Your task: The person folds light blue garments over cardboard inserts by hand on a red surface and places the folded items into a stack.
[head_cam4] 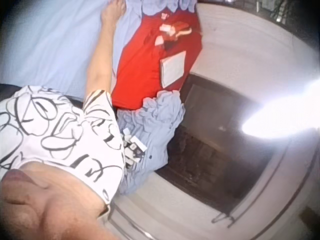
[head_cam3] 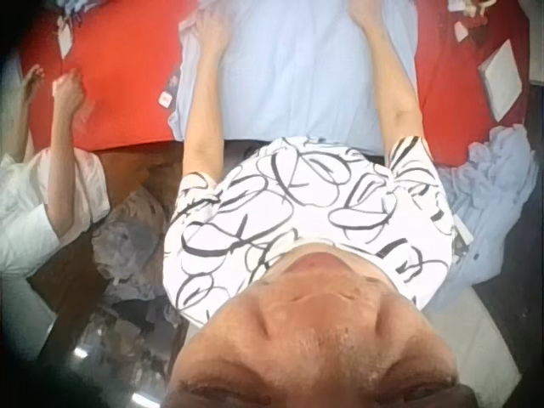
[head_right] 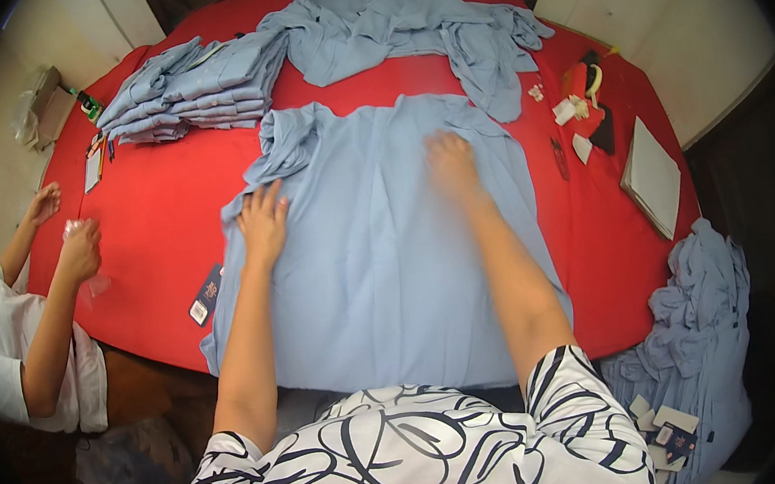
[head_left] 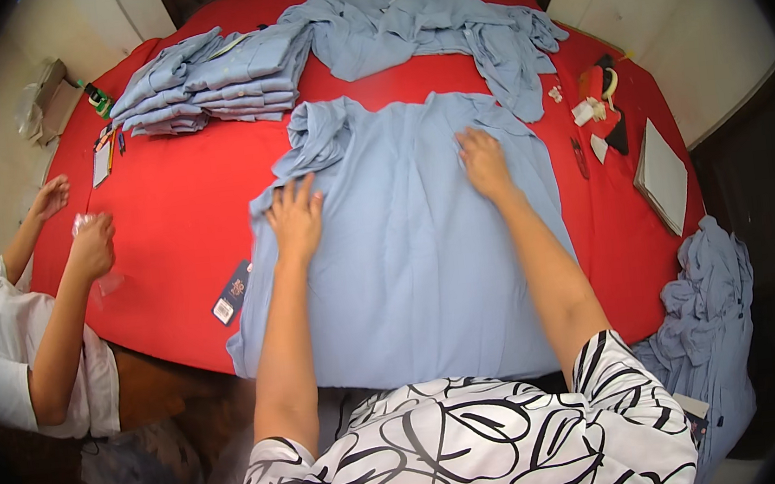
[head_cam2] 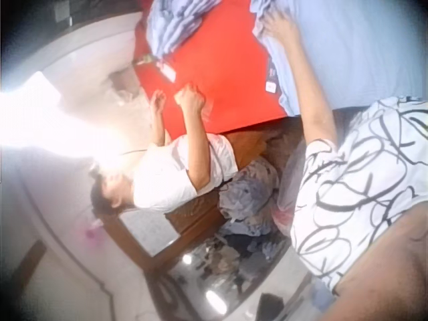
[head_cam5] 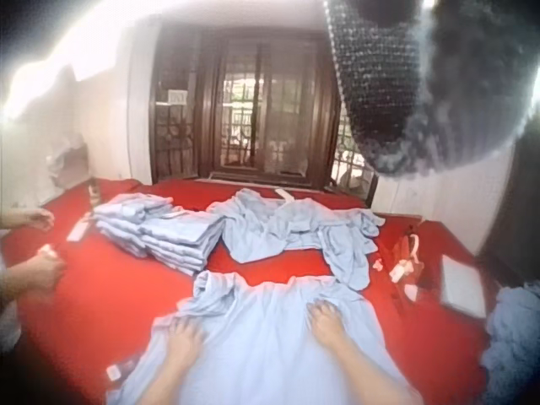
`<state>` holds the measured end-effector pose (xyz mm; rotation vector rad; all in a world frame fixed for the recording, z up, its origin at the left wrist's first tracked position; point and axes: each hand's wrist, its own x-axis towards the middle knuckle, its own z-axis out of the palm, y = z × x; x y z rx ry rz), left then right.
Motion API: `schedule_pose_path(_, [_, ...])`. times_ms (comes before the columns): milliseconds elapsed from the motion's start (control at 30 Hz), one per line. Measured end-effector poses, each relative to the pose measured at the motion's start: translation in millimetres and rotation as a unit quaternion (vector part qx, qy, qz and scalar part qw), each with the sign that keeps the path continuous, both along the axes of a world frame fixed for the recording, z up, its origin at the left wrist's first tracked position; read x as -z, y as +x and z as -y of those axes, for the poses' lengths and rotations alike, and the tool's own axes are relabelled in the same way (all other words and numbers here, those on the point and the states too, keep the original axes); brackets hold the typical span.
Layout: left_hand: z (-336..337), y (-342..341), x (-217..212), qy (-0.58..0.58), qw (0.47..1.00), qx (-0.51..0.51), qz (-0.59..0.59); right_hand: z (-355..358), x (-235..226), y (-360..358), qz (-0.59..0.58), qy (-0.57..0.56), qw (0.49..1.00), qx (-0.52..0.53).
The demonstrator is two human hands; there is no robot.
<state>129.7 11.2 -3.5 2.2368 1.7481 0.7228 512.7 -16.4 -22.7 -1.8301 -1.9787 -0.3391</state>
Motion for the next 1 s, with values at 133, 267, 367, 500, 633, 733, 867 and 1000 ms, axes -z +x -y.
schedule_pose_path(133, [-70,-55,11,-0.041,0.988,-0.086,-0.119,-44,-19,65,-0.002,-0.092,0.966,0.243])
schedule_pose_path(267, [-106,-70,8,-0.004,0.983,-0.071,-0.172,-48,-13,123,-0.001,-0.081,0.971,0.223])
schedule_pose_path(367, [-126,-73,-4,-0.017,0.979,-0.104,-0.177,-62,-9,121,0.021,-0.095,0.971,0.219])
schedule_pose_path(500, [-137,-89,-12,-0.008,0.998,-0.026,-0.052,-51,-22,105,0.154,-0.091,0.935,0.306])
schedule_pose_path(633, [-41,-135,-51,0.014,0.997,-0.048,0.050,60,-33,68,0.066,-0.077,0.964,0.244])
schedule_pose_path(733, [57,-149,-44,-0.041,0.998,-0.042,-0.005,174,-32,12,-0.014,-0.140,0.958,0.251])
schedule_pose_path(867, [114,-160,3,0.012,0.979,-0.014,-0.205,214,-9,7,-0.020,-0.126,0.956,0.263])
schedule_pose_path(1000, [110,-188,7,0.092,0.979,-0.037,-0.180,226,-15,28,-0.073,-0.108,0.962,0.239])
